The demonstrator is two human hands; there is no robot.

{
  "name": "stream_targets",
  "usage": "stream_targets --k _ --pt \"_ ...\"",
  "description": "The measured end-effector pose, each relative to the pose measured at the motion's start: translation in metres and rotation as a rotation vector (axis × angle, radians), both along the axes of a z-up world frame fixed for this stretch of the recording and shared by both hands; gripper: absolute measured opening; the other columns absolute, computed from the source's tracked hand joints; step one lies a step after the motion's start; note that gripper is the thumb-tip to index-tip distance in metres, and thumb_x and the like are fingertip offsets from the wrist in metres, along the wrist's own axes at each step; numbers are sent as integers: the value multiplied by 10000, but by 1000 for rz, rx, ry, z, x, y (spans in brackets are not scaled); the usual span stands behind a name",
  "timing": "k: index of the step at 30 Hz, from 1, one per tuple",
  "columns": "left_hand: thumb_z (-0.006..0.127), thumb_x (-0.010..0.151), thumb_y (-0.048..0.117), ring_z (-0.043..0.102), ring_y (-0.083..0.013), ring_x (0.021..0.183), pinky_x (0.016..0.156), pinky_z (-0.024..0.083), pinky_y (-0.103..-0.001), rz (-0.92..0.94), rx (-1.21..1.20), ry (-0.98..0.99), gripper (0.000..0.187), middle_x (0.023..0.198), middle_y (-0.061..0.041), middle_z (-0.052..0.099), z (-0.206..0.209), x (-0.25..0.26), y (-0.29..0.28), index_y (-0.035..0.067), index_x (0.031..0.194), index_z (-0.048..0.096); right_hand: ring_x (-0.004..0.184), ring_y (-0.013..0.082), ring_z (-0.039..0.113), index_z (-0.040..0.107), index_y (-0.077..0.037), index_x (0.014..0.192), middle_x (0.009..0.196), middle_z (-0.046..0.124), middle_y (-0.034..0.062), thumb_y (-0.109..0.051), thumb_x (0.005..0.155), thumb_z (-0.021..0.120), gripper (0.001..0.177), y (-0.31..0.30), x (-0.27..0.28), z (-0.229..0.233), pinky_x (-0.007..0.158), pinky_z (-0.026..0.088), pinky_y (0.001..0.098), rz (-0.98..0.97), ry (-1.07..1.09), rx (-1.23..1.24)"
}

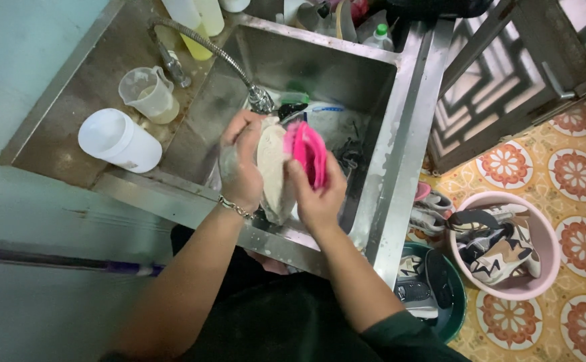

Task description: The person cleans shoes in a sink by rinsing them under a faucet, scrubbing the soles and uppers with a pink brush, and applying cleaning solution from a bottle.

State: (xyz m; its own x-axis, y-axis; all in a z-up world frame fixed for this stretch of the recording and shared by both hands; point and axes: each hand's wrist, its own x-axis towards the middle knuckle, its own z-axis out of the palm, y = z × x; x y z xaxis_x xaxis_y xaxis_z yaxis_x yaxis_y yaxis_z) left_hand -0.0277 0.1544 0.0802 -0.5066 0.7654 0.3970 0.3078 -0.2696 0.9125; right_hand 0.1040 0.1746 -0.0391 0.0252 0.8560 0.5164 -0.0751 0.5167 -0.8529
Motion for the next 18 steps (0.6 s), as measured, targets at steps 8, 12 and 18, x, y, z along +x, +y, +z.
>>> stream_targets --k 8,12,18 --pt "572 1228 301 719 -223 1032 980 591 -427 2 9 12 340 893 -87 711 0 -5 6 124 968 703 866 280 816 884 -58 1199 964 861 177 -244 1013 1059 316 11 1 14 805 610 417 9 1 -60" --pt "559 1234 247 674 -195 964 936 584 -380 71 14 82 341 858 -83 635 -3 -7 10 98 964 704 850 213 761 880 -84 1183 934 853 140 -306 1034 1042 312 2 -1 49 803 600 406 35 9 -73" --pt "596 1191 240 655 -213 960 946 585 -377 96 31 44 255 921 -141 676 -74 -33 26 100 1003 698 811 162 709 889 -108 1132 883 841 76 -218 1025 1015 199 19 7 39 771 566 353 98 14 -101"
